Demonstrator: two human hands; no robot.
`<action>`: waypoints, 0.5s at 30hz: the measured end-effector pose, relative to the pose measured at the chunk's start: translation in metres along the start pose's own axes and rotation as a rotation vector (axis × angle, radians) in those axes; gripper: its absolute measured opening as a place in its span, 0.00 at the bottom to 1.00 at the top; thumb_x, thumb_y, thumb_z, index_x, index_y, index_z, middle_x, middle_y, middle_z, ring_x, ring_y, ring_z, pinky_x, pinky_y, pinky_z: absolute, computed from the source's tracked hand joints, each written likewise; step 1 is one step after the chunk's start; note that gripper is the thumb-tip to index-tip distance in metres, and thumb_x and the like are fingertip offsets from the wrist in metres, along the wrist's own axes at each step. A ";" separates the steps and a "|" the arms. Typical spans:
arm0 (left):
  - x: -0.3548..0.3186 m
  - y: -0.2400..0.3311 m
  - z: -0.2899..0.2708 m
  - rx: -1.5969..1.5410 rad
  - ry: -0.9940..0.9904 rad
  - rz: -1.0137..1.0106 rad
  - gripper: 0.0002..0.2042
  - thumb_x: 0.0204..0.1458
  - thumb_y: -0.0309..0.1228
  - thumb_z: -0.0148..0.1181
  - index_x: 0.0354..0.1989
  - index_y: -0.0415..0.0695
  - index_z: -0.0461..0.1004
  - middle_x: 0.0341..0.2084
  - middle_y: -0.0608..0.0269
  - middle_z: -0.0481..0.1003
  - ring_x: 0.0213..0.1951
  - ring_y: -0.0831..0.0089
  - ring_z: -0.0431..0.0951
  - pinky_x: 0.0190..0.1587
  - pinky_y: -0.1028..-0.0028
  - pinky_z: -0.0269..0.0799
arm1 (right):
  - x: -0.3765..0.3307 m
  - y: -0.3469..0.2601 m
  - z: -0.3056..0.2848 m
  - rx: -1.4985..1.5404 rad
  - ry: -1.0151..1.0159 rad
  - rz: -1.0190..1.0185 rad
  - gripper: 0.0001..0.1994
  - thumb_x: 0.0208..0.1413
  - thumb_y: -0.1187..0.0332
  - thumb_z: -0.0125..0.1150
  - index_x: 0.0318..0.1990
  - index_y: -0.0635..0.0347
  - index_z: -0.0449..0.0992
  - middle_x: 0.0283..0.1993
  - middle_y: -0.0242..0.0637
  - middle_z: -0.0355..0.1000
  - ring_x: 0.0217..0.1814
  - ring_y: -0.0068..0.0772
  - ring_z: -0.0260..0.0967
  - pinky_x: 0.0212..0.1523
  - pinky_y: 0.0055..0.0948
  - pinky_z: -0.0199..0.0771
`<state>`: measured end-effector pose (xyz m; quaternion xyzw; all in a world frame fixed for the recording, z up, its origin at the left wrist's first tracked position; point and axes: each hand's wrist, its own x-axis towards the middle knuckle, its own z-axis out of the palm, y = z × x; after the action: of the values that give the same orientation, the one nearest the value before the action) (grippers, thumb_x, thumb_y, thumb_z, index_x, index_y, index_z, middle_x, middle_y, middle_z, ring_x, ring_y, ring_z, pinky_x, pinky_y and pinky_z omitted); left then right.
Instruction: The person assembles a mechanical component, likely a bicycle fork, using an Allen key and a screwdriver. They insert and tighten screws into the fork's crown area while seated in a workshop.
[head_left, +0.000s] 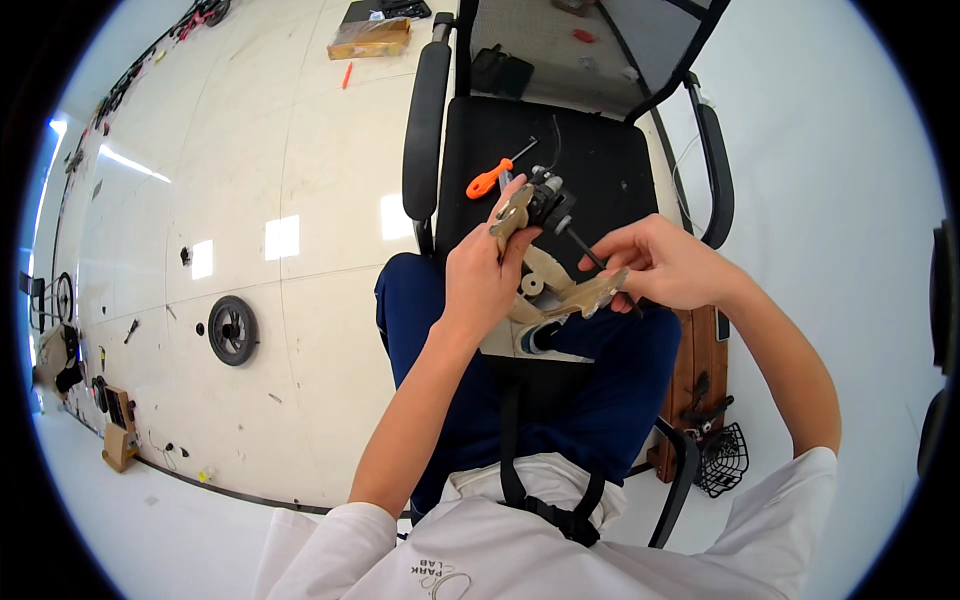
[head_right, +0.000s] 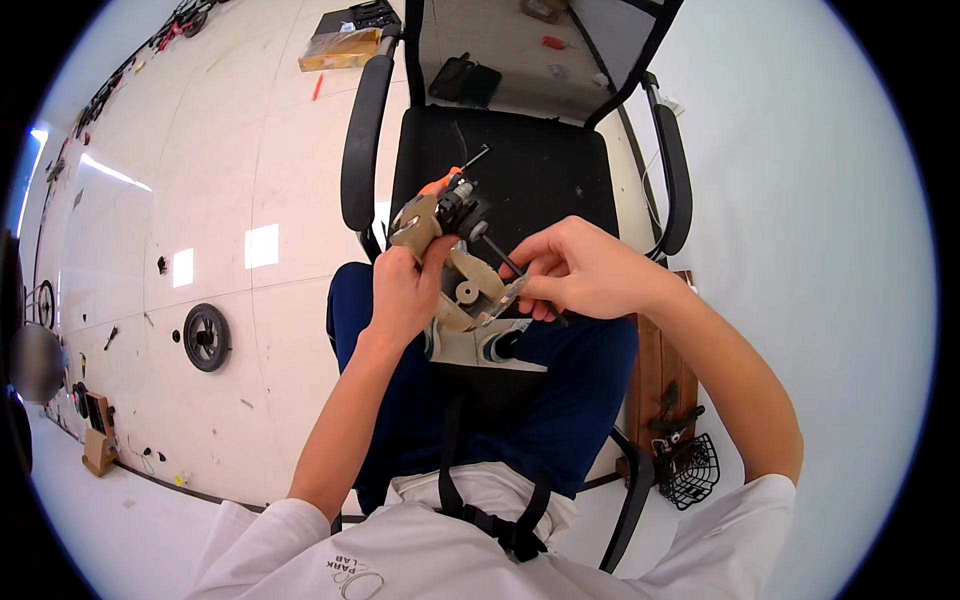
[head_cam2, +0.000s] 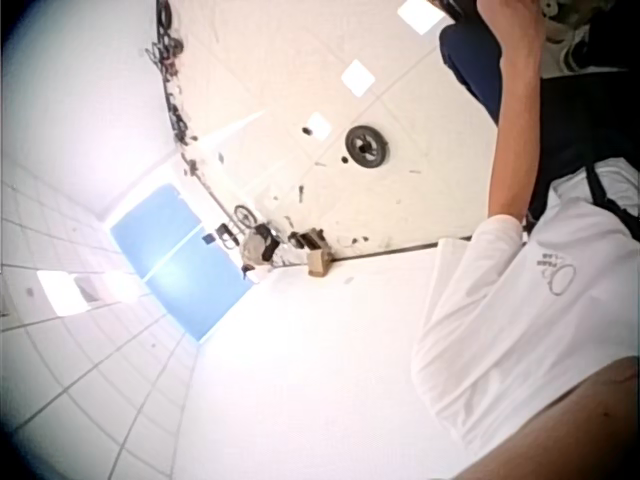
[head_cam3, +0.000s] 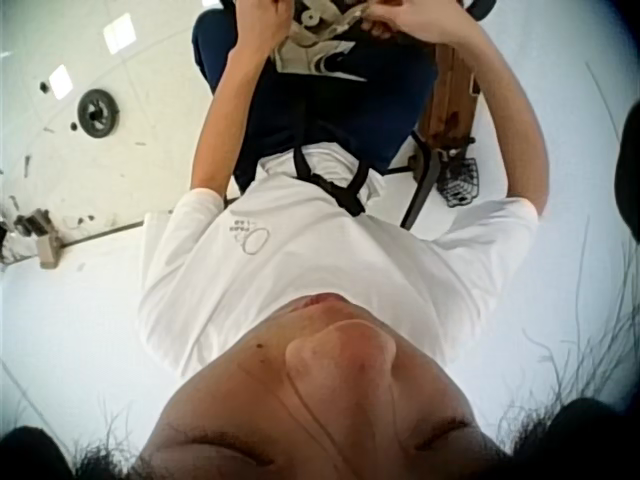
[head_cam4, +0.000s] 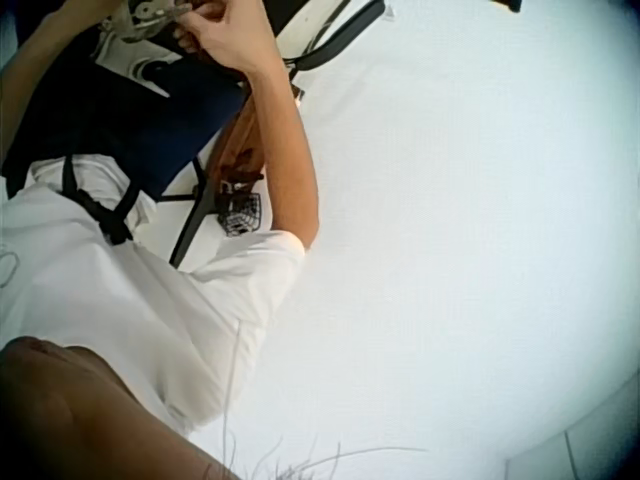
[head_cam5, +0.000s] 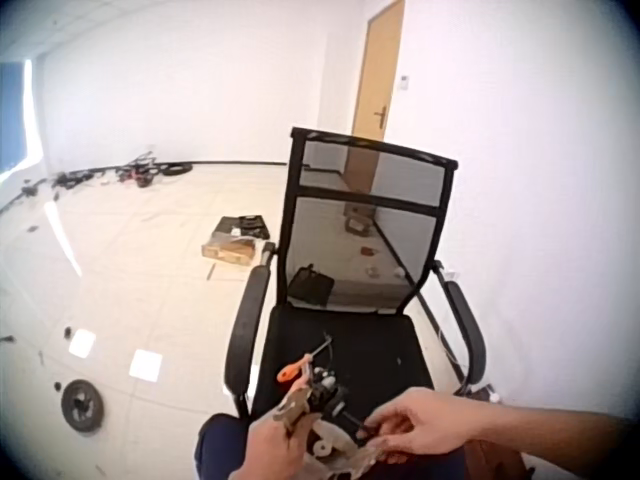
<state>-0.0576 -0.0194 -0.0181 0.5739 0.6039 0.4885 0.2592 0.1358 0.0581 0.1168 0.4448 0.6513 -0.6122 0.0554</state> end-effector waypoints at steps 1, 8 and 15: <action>0.002 0.001 0.001 -0.014 0.018 -0.008 0.11 0.61 0.32 0.59 0.49 0.42 0.74 0.21 0.54 0.74 0.23 0.59 0.75 0.28 0.67 0.69 | -0.001 -0.001 0.000 0.075 -0.003 0.028 0.10 0.59 0.78 0.57 0.45 0.76 0.77 0.28 0.39 0.78 0.27 0.23 0.76 0.32 0.23 0.79; 0.004 0.000 0.001 0.033 -0.040 -0.010 0.28 0.60 0.32 0.62 0.70 0.54 0.64 0.22 0.58 0.73 0.23 0.64 0.73 0.30 0.68 0.70 | 0.002 0.003 -0.005 -0.070 0.030 -0.065 0.07 0.59 0.77 0.58 0.37 0.75 0.79 0.28 0.38 0.79 0.28 0.21 0.76 0.31 0.21 0.77; 0.004 0.001 0.007 0.034 -0.021 0.032 0.27 0.60 0.32 0.62 0.69 0.53 0.64 0.23 0.58 0.73 0.23 0.65 0.72 0.30 0.68 0.70 | 0.001 -0.010 -0.013 -0.249 0.089 0.025 0.07 0.52 0.75 0.66 0.29 0.73 0.80 0.22 0.38 0.78 0.23 0.22 0.76 0.29 0.22 0.75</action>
<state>-0.0522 -0.0136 -0.0191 0.5929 0.6001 0.4763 0.2481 0.1347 0.0713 0.1270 0.4692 0.7187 -0.5054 0.0889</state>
